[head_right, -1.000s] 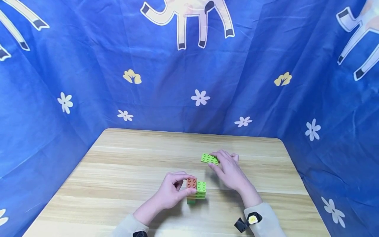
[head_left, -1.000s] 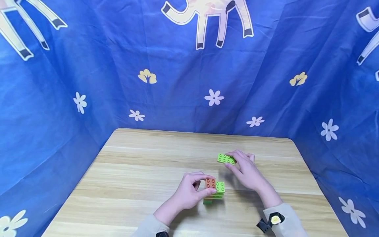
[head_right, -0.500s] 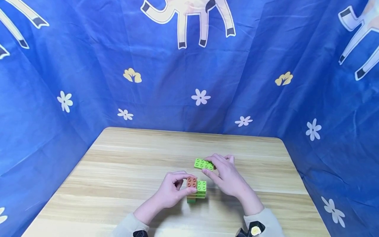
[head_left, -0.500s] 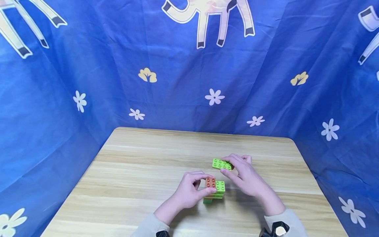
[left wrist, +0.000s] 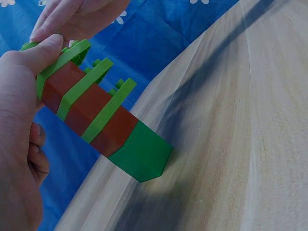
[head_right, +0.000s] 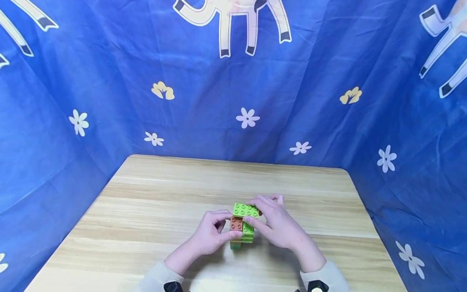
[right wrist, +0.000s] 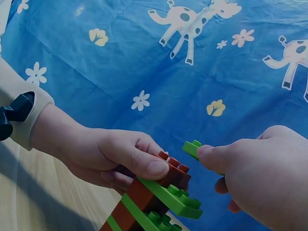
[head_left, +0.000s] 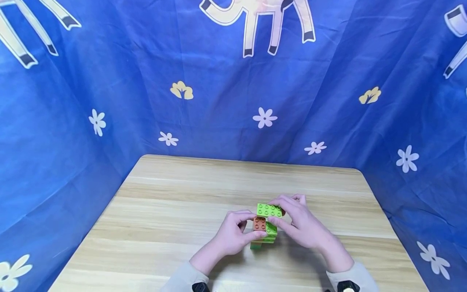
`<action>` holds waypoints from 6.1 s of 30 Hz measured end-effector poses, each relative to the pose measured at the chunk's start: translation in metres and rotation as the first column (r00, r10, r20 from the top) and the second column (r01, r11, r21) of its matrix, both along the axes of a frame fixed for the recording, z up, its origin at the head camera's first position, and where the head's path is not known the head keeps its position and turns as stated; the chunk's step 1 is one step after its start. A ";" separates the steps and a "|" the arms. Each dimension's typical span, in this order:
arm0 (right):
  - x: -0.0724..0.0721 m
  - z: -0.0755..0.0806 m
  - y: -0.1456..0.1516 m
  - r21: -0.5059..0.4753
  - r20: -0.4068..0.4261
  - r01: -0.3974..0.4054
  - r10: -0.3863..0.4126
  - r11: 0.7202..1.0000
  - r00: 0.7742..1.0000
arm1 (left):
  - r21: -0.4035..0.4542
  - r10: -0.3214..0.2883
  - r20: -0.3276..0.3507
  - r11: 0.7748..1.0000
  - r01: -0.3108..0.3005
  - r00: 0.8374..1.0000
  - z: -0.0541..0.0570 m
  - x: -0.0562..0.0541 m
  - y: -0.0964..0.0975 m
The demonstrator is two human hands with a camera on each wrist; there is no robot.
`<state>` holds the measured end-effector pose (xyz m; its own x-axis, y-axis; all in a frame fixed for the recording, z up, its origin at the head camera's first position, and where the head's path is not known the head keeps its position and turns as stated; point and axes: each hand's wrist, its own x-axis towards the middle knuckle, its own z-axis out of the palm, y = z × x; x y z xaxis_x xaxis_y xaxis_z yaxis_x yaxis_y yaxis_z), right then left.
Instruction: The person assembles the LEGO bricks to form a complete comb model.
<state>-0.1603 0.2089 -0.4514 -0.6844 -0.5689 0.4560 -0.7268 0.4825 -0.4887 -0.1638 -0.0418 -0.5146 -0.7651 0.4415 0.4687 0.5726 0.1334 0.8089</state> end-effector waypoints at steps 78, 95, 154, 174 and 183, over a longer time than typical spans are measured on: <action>0.012 -0.005 -0.005 0.052 -0.096 -0.046 0.050 0.998 0.994 | -0.002 0.034 -0.125 0.999 -0.035 0.992 0.018 0.001 -0.007; 0.013 -0.007 -0.004 0.049 -0.087 -0.026 0.030 0.998 0.996 | -0.055 0.040 -0.141 0.997 -0.049 0.989 0.023 0.000 -0.008; 0.008 -0.019 -0.004 -0.023 -0.033 0.014 -0.015 1.000 0.999 | -0.154 0.049 -0.162 0.985 -0.074 0.986 0.025 -0.008 -0.012; 0.010 -0.029 0.002 0.005 0.024 0.071 -0.072 0.997 0.997 | -0.152 0.087 -0.068 0.984 -0.097 0.994 0.026 -0.022 -0.007; 0.009 -0.040 0.005 0.027 0.032 0.079 -0.080 0.996 0.996 | -0.172 0.102 -0.054 0.979 -0.110 0.993 0.026 -0.031 -0.007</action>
<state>-0.1516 0.2138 -0.4912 -0.7423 -0.5233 0.4184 -0.6693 0.5513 -0.4981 -0.1945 -0.0492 -0.4883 -0.7919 0.4371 0.4265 0.5827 0.3320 0.7418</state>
